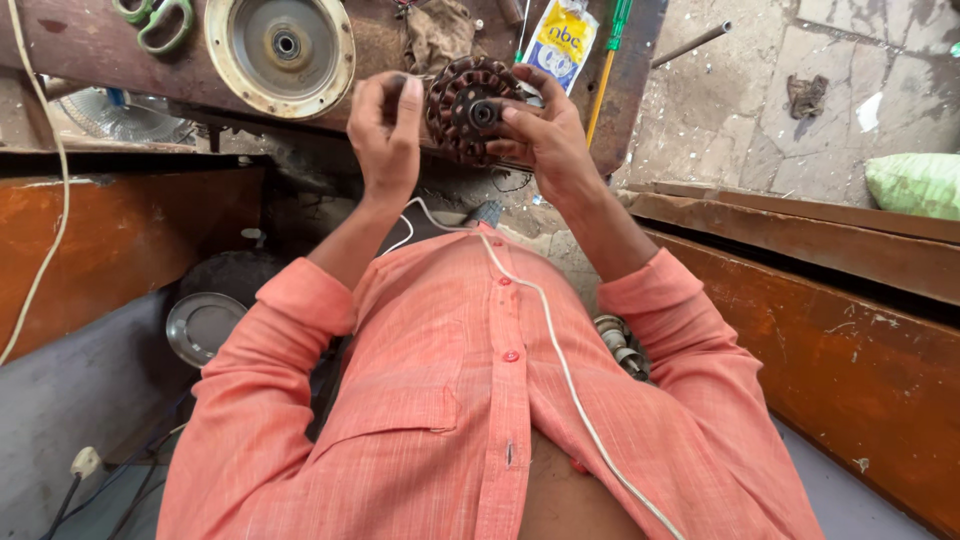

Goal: The person holds a motor rotor and repeatedly rubs its central bearing area with fingers. The person rotates the rotor to access different sides and continues rubbing the same central region throughout the clip.

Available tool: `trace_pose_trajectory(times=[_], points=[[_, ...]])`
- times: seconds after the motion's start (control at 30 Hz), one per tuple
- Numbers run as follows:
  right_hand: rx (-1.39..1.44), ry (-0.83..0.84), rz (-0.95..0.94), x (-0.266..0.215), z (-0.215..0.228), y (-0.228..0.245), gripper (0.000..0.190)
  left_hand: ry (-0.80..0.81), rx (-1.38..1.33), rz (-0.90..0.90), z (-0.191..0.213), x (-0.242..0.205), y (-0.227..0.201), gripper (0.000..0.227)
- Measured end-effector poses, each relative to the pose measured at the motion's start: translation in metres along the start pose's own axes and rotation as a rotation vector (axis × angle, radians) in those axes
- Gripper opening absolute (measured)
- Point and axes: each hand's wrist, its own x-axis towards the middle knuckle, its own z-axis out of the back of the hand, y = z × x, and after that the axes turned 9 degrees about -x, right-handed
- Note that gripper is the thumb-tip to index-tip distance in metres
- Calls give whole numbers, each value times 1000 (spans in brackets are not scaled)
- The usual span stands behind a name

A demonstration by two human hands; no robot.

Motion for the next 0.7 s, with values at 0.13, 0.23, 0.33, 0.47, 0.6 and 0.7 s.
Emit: trace_pose_trajectory(times=[0.13, 0.23, 0.33, 0.47, 0.6, 0.7], points=[[0, -99, 19, 24, 9, -23, 49, 232, -161, 304, -12, -10, -2, 25], [-10, -164, 18, 38, 9, -30, 46, 337, -204, 521, -27, 18, 4, 30], [-10, -208, 63, 43, 3, -39, 42, 423, -277, 680, -32, 43, 15, 28], [9, -281, 107, 45, -10, -47, 39, 570, -263, 771, -28, 66, 31, 26], [52, -369, 108, 43, -21, -50, 38, 701, -277, 762, -24, 80, 42, 26], [73, -426, 101, 38, -28, -53, 38, 772, -284, 784, -24, 85, 45, 26]])
